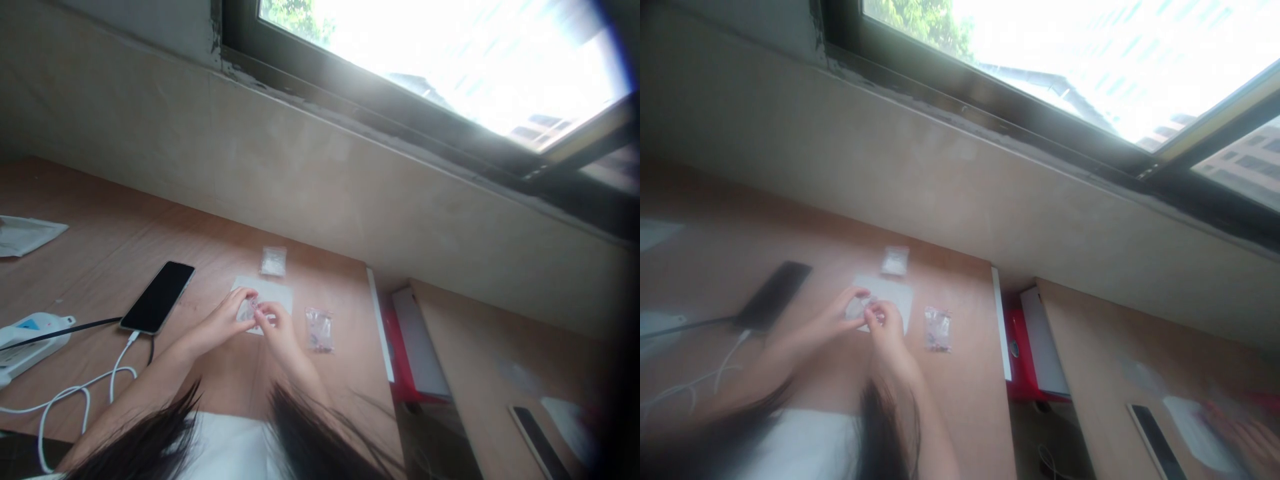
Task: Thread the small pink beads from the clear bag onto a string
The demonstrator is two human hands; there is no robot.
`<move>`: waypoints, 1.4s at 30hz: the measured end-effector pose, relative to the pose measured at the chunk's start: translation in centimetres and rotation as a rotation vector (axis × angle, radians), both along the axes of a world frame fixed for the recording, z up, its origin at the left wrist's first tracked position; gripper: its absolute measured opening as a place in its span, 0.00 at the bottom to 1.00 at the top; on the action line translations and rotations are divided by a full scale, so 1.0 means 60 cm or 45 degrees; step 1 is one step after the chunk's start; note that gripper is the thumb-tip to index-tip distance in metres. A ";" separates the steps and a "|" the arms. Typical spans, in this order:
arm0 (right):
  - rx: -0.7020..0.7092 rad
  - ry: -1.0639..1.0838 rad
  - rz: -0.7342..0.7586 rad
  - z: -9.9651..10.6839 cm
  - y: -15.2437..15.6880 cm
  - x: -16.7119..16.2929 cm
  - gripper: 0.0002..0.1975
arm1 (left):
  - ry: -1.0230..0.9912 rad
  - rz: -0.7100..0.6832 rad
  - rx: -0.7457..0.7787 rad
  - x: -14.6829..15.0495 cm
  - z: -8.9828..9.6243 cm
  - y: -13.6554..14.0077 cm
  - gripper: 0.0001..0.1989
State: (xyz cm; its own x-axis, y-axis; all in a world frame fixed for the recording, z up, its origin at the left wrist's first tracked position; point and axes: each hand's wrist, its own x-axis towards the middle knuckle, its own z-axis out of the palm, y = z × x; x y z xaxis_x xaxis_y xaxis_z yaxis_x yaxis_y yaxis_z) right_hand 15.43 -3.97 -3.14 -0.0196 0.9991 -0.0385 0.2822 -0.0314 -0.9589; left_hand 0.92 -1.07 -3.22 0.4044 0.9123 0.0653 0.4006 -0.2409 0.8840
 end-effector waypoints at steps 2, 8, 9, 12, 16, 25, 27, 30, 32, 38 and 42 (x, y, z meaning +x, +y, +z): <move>-0.002 0.047 -0.065 0.002 -0.002 0.009 0.10 | -0.040 -0.009 -0.091 -0.001 0.022 -0.004 0.20; 0.003 0.234 -0.188 0.016 -0.014 0.011 0.09 | -0.259 -0.043 -0.349 -0.015 0.064 -0.011 0.10; -0.010 0.305 -0.208 0.018 -0.016 0.009 0.09 | -0.275 -0.053 -0.349 -0.017 0.066 -0.012 0.09; -0.092 0.461 -0.276 0.020 -0.022 0.005 0.12 | -0.301 -0.063 -0.349 -0.016 0.068 -0.015 0.09; -0.182 0.364 -0.246 0.018 -0.024 0.013 0.13 | -0.315 -0.041 -0.384 -0.010 0.070 -0.019 0.10; -0.168 0.346 -0.256 0.022 -0.009 0.026 0.11 | -0.265 -0.162 -0.454 -0.007 0.062 -0.010 0.14; -0.193 0.413 -0.233 0.025 -0.006 0.023 0.11 | -0.259 -0.127 -0.454 -0.009 0.061 -0.006 0.14; -0.265 0.561 -0.131 0.028 -0.004 0.017 0.13 | -0.276 -0.078 -0.454 -0.009 0.061 -0.001 0.13; -0.314 0.626 -0.083 0.028 -0.003 0.012 0.13 | -0.304 -0.063 -0.470 -0.007 0.061 0.000 0.13; -0.322 0.545 -0.188 0.026 0.007 0.006 0.11 | -0.362 0.039 -0.560 0.006 0.061 -0.009 0.13; -0.345 0.574 -0.137 0.027 0.010 0.004 0.10 | -0.340 -0.009 -0.607 0.010 0.061 -0.007 0.13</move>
State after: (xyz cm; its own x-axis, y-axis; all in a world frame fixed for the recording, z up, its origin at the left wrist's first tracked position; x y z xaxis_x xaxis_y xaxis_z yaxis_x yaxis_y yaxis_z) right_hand 15.68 -3.39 -1.54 0.0082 0.9518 -0.3065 -0.1744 -0.3004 -0.9377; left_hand 1.55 -1.46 0.44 0.4366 0.8631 -0.2537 0.1474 0.2096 0.9666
